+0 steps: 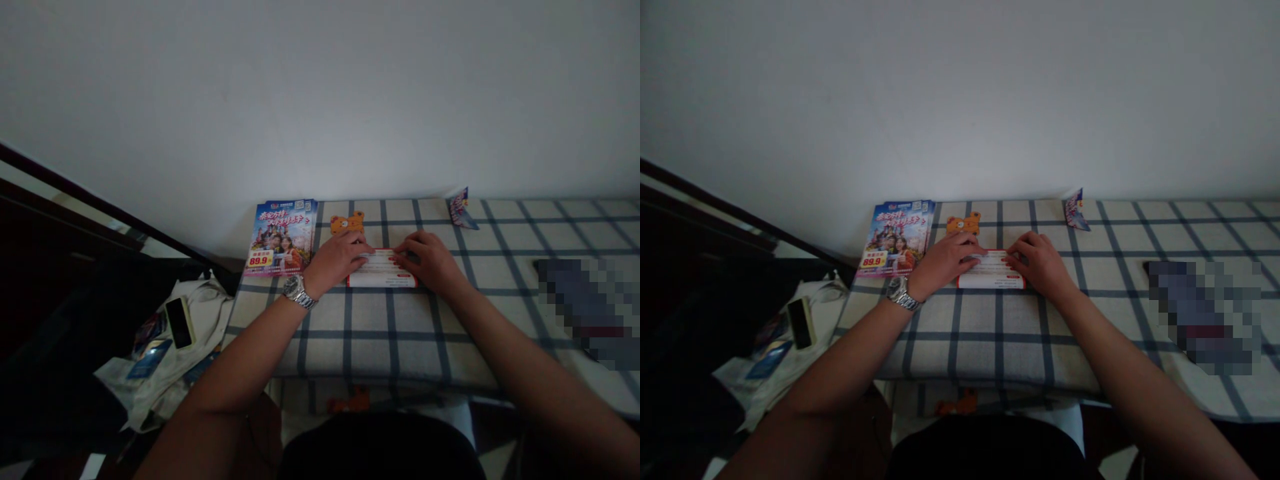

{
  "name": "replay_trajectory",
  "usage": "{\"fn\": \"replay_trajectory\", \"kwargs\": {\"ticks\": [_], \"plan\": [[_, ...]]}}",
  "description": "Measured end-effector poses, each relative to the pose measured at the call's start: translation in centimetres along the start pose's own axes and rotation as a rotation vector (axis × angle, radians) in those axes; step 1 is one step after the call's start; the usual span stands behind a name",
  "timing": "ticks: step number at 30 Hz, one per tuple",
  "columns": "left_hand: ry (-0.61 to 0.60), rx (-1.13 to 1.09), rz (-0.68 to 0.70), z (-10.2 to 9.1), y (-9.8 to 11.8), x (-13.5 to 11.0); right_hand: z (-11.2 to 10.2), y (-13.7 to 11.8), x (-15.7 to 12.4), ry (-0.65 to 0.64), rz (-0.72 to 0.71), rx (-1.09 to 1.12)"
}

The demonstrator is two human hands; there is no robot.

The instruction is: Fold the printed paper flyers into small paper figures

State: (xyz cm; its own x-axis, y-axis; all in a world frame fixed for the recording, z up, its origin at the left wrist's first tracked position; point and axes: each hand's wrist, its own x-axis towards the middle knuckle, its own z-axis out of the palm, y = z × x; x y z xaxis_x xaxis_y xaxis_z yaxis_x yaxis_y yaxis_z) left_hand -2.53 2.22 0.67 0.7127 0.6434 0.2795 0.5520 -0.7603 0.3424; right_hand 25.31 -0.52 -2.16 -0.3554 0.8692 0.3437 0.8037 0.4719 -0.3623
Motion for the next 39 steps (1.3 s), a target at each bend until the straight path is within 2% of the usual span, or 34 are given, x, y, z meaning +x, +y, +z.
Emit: {"fn": "replay_trajectory", "kwargs": {"ticks": [4,10,13,19,30,34,39], "plan": [[-0.057,0.029,0.037,-0.2,0.6,0.2,-0.2,-0.2,0.1,0.000,-0.008,0.018],[-0.088,0.008,0.005,-1.0,1.3,0.2,-0.1,0.1,0.2,0.004,-0.005,0.034],[-0.094,0.007,-0.030,-1.3,2.0,0.1,0.0,0.3,0.2,0.012,-0.006,0.055],[-0.080,0.086,-0.011,-0.9,3.2,-0.5,-0.1,0.4,0.2,0.005,-0.004,0.085],[-0.090,0.113,0.003,-0.7,3.3,-0.8,-1.3,-0.5,0.2,0.012,-0.066,0.065],[-0.091,0.113,0.007,-0.6,3.3,-0.9,-2.2,-1.4,0.1,0.053,-0.097,0.156],[-0.080,0.108,0.001,-0.6,3.4,-0.9,-2.5,-2.4,-0.4,-0.071,-0.138,0.214]]}}
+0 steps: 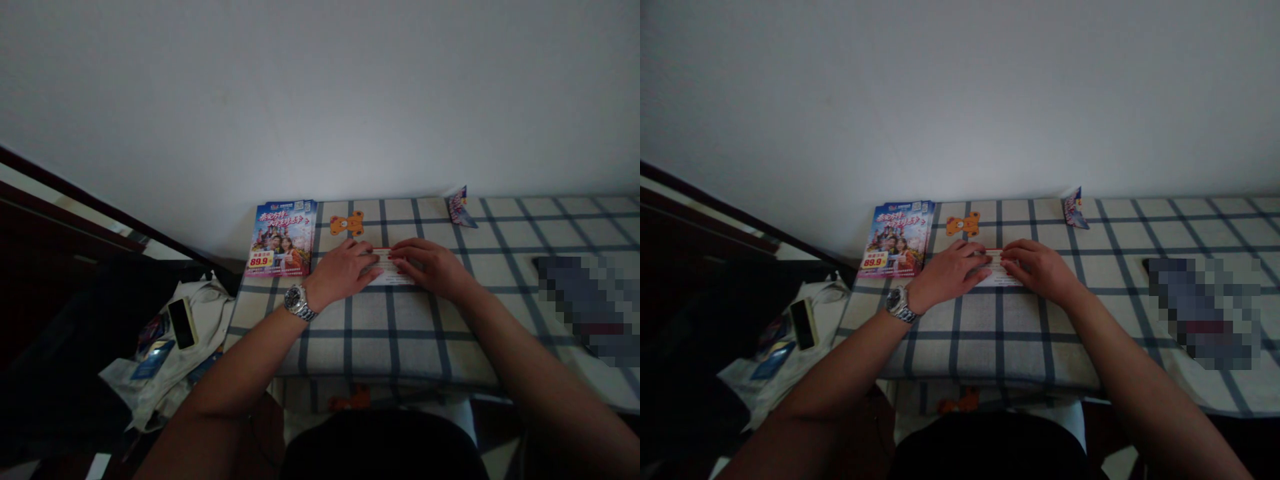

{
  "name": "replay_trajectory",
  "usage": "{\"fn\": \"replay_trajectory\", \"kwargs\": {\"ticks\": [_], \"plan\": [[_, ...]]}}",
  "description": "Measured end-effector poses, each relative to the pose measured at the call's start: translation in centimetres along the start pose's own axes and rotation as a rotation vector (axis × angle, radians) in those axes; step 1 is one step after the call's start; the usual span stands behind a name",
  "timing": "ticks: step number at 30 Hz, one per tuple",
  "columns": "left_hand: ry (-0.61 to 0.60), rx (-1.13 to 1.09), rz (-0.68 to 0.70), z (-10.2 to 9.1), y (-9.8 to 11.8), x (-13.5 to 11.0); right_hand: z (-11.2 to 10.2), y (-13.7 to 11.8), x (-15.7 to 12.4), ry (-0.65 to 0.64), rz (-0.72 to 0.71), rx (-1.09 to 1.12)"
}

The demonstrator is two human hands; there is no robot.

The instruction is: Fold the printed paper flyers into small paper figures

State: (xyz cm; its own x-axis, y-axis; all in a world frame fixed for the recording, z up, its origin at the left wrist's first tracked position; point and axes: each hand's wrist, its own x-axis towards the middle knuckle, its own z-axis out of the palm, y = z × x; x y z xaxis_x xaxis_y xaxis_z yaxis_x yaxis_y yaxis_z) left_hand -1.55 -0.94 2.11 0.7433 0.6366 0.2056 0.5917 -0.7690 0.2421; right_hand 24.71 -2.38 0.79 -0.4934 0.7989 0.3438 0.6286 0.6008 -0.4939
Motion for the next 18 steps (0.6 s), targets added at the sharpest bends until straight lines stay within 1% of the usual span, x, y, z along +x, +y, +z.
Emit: {"fn": "replay_trajectory", "kwargs": {"ticks": [5,14,18], "plan": [[0.012,-0.019,-0.020,0.22,0.02,-0.11,0.41,-0.19,-0.31,-0.072,0.012,-0.033],[-0.020,-0.078,-0.005,-0.40,-0.40,-0.52,0.71,-0.42,-0.22,-0.080,-0.010,-0.070],[-0.023,-0.088,-0.008,-0.37,-0.44,-0.62,0.79,-0.35,-0.29,-0.082,-0.019,-0.076]]}}
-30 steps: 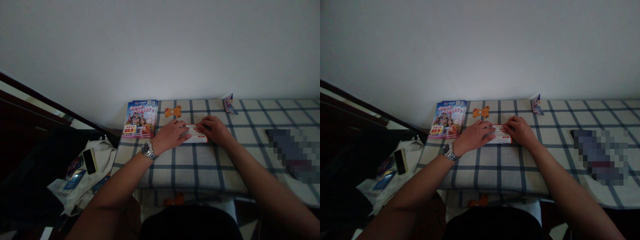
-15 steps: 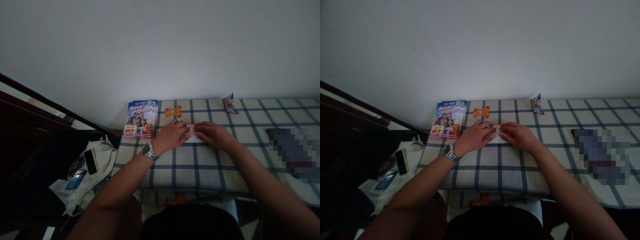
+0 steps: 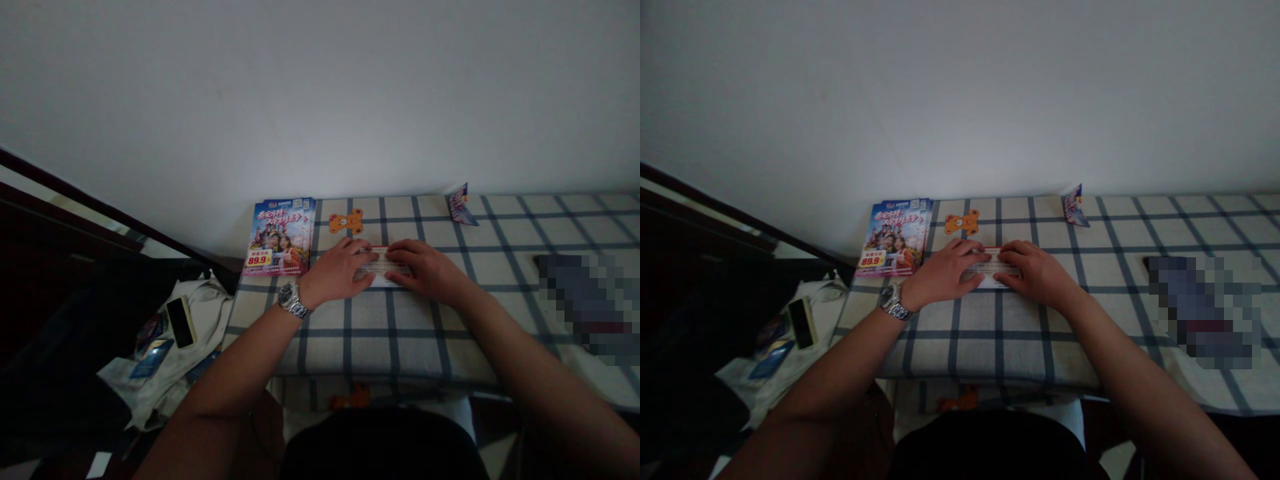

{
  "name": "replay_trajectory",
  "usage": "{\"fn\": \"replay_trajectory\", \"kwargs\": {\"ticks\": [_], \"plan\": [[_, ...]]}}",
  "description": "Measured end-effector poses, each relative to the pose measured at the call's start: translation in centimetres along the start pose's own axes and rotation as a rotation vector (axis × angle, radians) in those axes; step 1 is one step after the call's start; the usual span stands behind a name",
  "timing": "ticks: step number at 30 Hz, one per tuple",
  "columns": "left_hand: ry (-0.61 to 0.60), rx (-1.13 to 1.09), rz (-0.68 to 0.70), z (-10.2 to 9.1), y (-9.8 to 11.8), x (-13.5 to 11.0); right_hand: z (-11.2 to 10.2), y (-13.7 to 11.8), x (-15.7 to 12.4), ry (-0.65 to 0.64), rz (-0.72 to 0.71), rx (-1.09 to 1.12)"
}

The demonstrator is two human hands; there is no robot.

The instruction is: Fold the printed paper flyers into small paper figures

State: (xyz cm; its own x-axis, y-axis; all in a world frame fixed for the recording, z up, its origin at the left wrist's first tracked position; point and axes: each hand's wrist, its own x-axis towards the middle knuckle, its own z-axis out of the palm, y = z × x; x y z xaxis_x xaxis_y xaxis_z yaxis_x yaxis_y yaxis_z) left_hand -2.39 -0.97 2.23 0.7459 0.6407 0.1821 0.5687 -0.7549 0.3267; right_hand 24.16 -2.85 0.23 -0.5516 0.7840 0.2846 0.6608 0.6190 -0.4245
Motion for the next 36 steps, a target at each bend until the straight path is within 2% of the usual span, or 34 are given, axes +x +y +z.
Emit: {"fn": "replay_trajectory", "kwargs": {"ticks": [36], "plan": [[0.022,0.091,0.009,0.9,0.1,0.0,0.6,-1.3,0.2,0.006,0.012,-0.127]]}}
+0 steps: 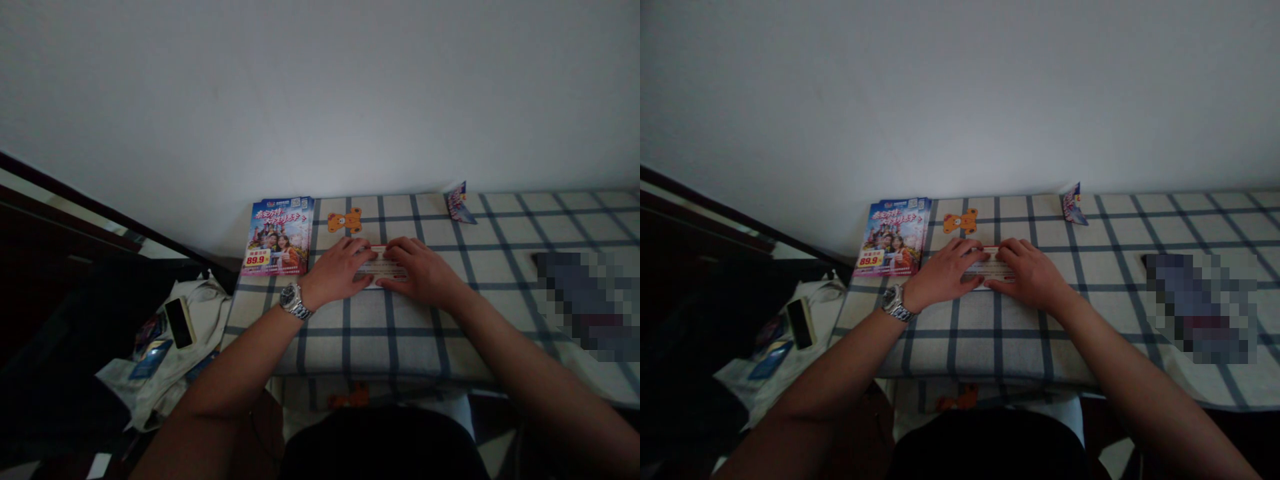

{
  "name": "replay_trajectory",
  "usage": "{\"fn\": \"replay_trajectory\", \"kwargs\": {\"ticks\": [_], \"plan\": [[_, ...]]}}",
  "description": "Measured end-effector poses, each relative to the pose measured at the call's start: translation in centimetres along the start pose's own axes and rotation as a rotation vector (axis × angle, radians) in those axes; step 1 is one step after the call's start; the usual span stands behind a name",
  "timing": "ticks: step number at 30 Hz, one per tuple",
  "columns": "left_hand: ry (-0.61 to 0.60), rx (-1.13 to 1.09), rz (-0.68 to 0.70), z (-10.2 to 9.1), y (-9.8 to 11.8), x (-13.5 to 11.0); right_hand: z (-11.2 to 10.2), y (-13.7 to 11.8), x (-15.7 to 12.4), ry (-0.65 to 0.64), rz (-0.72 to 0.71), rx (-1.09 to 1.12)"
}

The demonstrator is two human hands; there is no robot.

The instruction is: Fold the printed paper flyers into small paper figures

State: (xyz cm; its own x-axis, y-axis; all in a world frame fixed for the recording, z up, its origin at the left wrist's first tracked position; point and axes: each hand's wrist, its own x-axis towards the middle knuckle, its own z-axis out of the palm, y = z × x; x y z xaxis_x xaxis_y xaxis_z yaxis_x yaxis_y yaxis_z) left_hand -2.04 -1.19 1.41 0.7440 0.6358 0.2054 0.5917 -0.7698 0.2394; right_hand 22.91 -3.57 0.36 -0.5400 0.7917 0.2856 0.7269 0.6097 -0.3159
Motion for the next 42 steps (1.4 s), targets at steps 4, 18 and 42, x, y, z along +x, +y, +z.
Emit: {"fn": "replay_trajectory", "kwargs": {"ticks": [4,18,42], "plan": [[-0.006,0.000,0.003,-0.1,0.0,0.0,0.0,-0.1,0.1,0.003,0.000,-0.019],[-0.004,0.018,0.006,0.0,-0.1,0.0,0.0,-0.7,0.1,-0.026,0.029,-0.060],[-0.023,-0.009,0.035,-0.2,-0.5,-0.4,-0.1,-1.1,0.0,-0.011,0.020,-0.090]]}}
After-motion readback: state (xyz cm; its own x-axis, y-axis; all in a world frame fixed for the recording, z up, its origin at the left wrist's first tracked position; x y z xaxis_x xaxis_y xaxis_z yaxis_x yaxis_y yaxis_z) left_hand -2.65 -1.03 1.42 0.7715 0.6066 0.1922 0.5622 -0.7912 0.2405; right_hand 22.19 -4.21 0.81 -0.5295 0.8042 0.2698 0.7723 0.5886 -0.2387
